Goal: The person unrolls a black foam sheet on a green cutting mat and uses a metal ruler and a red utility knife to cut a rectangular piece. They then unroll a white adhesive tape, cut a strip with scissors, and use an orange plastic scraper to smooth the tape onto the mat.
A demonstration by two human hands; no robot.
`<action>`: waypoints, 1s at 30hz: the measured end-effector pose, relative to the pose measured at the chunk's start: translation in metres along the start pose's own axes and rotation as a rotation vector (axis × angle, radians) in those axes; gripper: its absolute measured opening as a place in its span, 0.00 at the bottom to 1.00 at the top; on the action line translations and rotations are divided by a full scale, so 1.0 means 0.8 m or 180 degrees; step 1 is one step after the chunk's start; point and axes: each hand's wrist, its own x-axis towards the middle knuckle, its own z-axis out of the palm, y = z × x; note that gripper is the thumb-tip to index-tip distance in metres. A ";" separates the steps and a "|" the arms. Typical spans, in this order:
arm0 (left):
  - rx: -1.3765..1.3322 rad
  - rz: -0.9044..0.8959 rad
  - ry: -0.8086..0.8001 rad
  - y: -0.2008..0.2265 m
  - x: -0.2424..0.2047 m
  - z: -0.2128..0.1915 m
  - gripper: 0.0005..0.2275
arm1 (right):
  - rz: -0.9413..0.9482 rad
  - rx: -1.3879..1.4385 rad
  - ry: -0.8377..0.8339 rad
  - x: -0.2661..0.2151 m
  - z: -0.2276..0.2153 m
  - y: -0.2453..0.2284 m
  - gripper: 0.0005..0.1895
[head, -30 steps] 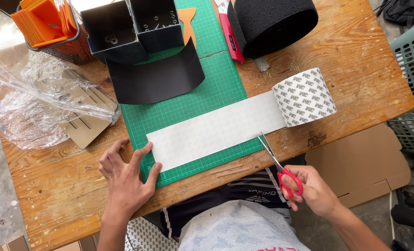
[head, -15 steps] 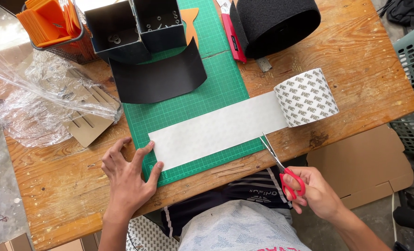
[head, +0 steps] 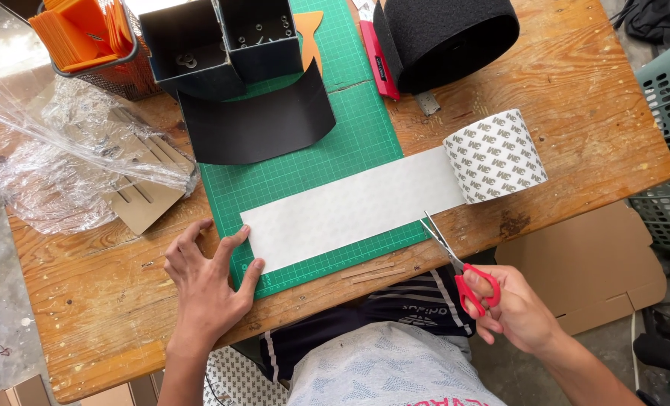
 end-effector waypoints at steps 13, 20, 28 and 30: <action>0.0004 -0.0026 -0.0008 -0.001 -0.001 0.002 0.20 | -0.0564 -0.1027 -0.0107 0.024 -0.019 0.053 0.16; -0.0010 -0.0067 -0.0052 -0.001 0.000 0.002 0.20 | -0.0699 -0.1010 -0.0117 0.035 -0.024 0.065 0.15; -0.0056 -0.0073 -0.0022 0.001 0.000 0.000 0.19 | -0.0569 -0.1048 0.0011 0.033 -0.021 0.059 0.12; -0.0051 -0.0069 -0.0032 0.001 0.000 0.000 0.19 | -0.0578 -0.1025 0.0020 0.034 -0.021 0.060 0.12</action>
